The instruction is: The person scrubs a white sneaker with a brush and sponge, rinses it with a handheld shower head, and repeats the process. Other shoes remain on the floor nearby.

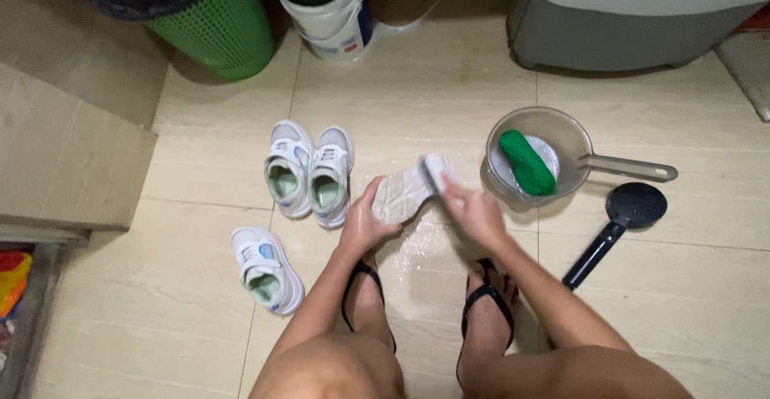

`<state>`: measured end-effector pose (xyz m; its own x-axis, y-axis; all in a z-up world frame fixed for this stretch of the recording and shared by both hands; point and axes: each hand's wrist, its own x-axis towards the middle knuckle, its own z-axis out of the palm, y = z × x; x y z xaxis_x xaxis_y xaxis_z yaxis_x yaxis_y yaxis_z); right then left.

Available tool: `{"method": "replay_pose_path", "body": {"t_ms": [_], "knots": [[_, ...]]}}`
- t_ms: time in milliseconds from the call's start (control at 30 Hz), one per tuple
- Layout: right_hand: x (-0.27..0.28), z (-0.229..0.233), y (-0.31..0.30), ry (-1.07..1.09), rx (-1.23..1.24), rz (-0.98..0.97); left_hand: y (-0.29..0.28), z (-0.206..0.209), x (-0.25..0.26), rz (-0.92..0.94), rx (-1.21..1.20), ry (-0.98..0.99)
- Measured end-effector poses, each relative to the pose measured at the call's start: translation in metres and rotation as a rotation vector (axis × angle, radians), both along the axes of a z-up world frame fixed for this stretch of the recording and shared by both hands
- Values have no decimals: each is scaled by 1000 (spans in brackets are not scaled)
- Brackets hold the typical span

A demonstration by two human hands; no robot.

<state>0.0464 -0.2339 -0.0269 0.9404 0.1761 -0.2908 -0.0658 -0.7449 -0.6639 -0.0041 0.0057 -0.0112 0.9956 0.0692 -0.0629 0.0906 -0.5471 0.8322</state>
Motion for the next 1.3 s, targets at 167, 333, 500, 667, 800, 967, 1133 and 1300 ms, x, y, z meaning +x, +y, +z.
{"method": "replay_pose_path", "body": {"t_ms": [167,333,500,667,800,967,1133,1300], "knots": [[-14,-2,-1,-116,2,-13,-6,-5,-2,29,31,-3],[-17,-11,-3,-162,-112,41,-5,1,-2,53,31,23],[-32,-29,-9,-11,-57,-65,-9,5,-7,50,-28,58],[-21,-41,-6,-252,-92,-16,-6,3,-4,72,-46,30],[-20,-38,-9,-164,-40,-157,-5,-4,-4,80,-59,59],[-21,-24,-1,-281,61,8,-2,0,0,97,16,77],[-26,-21,-10,34,29,-217,-11,2,-3,102,-17,98],[-20,-31,-11,-147,80,-70,-5,2,0,94,-22,56]]}}
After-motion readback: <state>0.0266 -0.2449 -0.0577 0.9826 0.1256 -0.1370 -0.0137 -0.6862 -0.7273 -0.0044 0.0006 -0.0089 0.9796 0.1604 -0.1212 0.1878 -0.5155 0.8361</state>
